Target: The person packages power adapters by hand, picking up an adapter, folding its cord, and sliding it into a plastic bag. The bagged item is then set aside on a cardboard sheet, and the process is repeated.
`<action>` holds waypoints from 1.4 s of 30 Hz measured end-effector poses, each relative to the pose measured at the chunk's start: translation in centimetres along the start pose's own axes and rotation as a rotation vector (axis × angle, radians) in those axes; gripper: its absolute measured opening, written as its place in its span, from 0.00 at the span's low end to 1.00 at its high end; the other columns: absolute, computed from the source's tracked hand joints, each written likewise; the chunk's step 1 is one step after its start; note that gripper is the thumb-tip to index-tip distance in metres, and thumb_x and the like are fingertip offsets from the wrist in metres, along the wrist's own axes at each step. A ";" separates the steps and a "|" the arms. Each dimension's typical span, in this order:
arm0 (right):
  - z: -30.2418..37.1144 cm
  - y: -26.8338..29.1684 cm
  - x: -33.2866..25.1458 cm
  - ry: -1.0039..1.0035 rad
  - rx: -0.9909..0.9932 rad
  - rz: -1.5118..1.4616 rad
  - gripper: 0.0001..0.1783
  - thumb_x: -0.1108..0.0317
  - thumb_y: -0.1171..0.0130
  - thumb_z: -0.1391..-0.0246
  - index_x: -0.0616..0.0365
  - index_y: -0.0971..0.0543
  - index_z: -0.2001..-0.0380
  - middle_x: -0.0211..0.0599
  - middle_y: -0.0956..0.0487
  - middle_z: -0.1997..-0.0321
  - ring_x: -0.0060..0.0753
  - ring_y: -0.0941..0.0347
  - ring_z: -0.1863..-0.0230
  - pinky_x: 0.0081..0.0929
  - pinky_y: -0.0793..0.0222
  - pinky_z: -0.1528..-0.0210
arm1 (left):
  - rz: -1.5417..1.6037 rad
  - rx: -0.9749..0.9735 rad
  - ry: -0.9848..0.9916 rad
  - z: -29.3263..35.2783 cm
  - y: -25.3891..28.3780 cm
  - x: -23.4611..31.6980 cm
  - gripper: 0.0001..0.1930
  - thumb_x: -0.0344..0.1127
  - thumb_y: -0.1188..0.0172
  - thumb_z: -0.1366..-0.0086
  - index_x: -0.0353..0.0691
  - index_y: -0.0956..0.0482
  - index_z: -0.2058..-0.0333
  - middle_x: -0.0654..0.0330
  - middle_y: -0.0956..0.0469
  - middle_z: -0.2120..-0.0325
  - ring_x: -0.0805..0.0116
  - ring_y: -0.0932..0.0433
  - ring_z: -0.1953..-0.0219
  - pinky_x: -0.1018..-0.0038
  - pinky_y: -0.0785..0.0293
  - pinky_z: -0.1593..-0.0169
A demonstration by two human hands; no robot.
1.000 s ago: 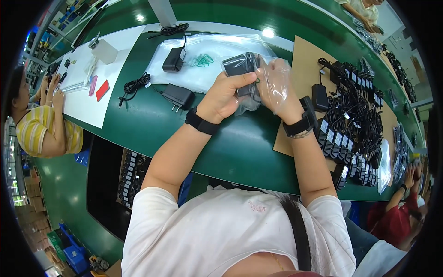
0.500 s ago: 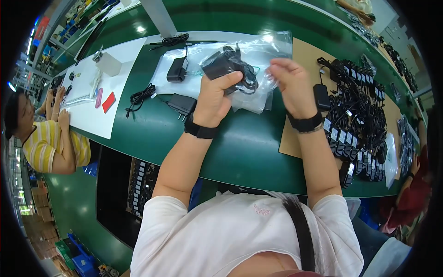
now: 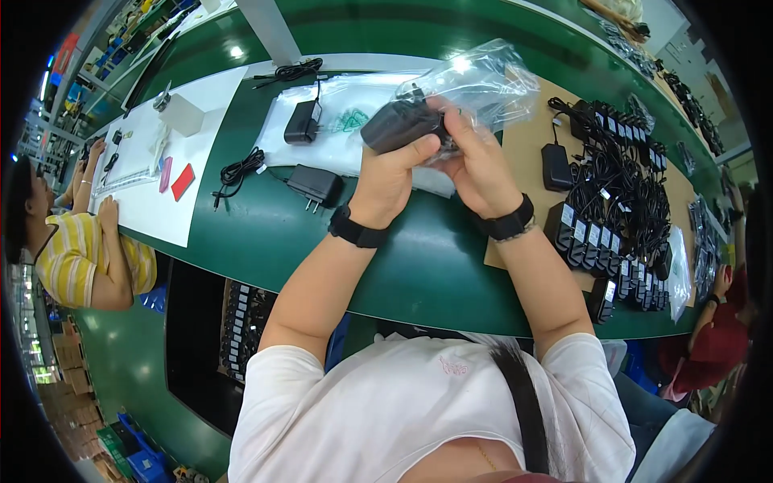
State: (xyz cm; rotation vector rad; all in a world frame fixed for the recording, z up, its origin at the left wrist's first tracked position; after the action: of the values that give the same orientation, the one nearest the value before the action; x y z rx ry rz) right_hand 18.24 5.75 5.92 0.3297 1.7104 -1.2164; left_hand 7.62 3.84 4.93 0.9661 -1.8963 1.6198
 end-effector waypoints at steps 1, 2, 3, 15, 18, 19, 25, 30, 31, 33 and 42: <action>-0.4 0.8 0.0 0.048 0.044 0.053 0.24 0.58 0.52 0.43 0.61 0.36 0.47 0.37 0.31 0.50 0.27 0.33 0.52 0.28 0.34 0.53 | -0.060 0.010 0.009 -0.2 0.2 -0.2 0.21 0.22 0.37 0.53 0.35 0.28 0.57 0.63 0.24 0.64 0.72 0.27 0.60 0.74 0.32 0.54; -0.6 1.5 0.0 0.096 0.089 0.105 0.22 0.59 0.51 0.43 0.62 0.33 0.50 0.36 0.29 0.52 0.26 0.31 0.54 0.26 0.33 0.54 | -0.058 0.009 0.008 -0.6 0.5 -0.2 0.21 0.22 0.37 0.53 0.35 0.28 0.57 0.63 0.24 0.64 0.72 0.27 0.60 0.74 0.32 0.54; -0.6 1.7 -0.2 0.195 0.146 0.120 0.17 0.63 0.52 0.42 0.65 0.28 0.56 0.35 0.25 0.59 0.25 0.29 0.58 0.21 0.33 0.55 | -0.102 -0.003 0.043 -0.9 0.9 -0.4 0.24 0.23 0.36 0.54 0.35 0.30 0.55 0.62 0.24 0.63 0.71 0.27 0.59 0.74 0.32 0.54; 0.0 2.9 0.5 0.394 0.282 0.911 0.15 0.63 0.53 0.42 0.64 0.24 0.62 0.33 0.22 0.66 0.28 0.25 0.66 0.23 0.31 0.65 | -0.587 0.167 -0.002 -0.4 1.2 0.0 0.10 0.33 0.42 0.44 0.30 0.24 0.68 0.61 0.24 0.75 0.77 0.28 0.72 0.80 0.32 0.66; -0.6 3.2 1.5 0.024 0.296 0.146 0.18 0.62 0.57 0.41 0.66 0.26 0.58 0.34 0.22 0.66 0.27 0.26 0.65 0.23 0.30 0.62 | -0.527 0.179 -0.066 -0.4 1.5 0.3 0.10 0.32 0.44 0.44 0.30 0.24 0.68 0.60 0.24 0.72 0.77 0.28 0.71 0.80 0.32 0.66; -0.5 2.6 1.6 -0.070 0.304 0.022 0.19 0.61 0.57 0.42 0.65 0.27 0.56 0.36 0.22 0.63 0.26 0.26 0.64 0.25 0.30 0.61 | -0.367 0.193 0.027 -0.6 1.9 0.1 0.09 0.31 0.44 0.45 0.30 0.24 0.67 0.60 0.24 0.72 0.76 0.28 0.70 0.81 0.32 0.66; -0.5 3.2 1.5 0.053 0.192 0.002 0.16 0.67 0.55 0.45 0.66 0.27 0.59 0.42 0.25 0.55 0.26 0.29 0.59 0.24 0.34 0.55 | -0.210 0.147 0.258 -1.1 2.6 0.8 0.03 0.27 0.44 0.47 0.35 0.27 0.75 0.61 0.25 0.73 0.77 0.29 0.71 0.82 0.34 0.68; -0.5 3.8 0.2 0.152 0.034 0.141 0.17 0.68 0.51 0.48 0.69 0.28 0.57 0.42 0.28 0.52 0.29 0.32 0.55 0.25 0.36 0.52 | -0.344 0.129 0.116 -1.0 3.0 0.4 0.10 0.30 0.42 0.47 0.40 0.35 0.82 0.67 0.32 0.83 0.81 0.34 0.80 0.83 0.39 0.78; -0.5 3.6 -0.1 0.141 -0.021 0.170 0.18 0.68 0.50 0.49 0.69 0.29 0.57 0.42 0.29 0.51 0.29 0.32 0.54 0.25 0.36 0.52 | -0.449 0.188 0.072 -1.1 2.9 0.6 0.12 0.31 0.42 0.47 0.41 0.36 0.83 0.69 0.35 0.86 0.83 0.37 0.83 0.83 0.42 0.81; -0.7 2.9 -0.9 0.041 -0.029 0.227 0.18 0.69 0.49 0.50 0.68 0.29 0.56 0.41 0.29 0.52 0.29 0.32 0.54 0.25 0.36 0.52 | -0.550 0.166 0.000 -0.8 2.4 1.5 0.12 0.31 0.41 0.47 0.41 0.37 0.83 0.69 0.35 0.86 0.83 0.38 0.83 0.82 0.43 0.82; -5.9 1.9 -3.1 -0.418 -0.116 0.407 0.15 0.68 0.45 0.49 0.65 0.26 0.58 0.37 0.25 0.60 0.25 0.28 0.60 0.22 0.32 0.54 | -0.343 0.401 0.071 -1.9 4.9 2.9 0.10 0.32 0.42 0.45 0.34 0.32 0.69 0.64 0.29 0.79 0.79 0.33 0.77 0.83 0.37 0.75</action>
State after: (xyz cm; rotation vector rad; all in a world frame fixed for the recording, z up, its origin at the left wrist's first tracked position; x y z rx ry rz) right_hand 17.74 12.48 7.52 0.3095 1.2684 -0.8147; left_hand 1.81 5.31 4.23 1.2915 -1.2914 1.8202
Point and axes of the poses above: each hand's wrist, its own z-axis away from the middle knuckle, its own y-axis out of the back of the hand, x = y × z, the point moved 4 cm from there along -z, towards the middle knuckle
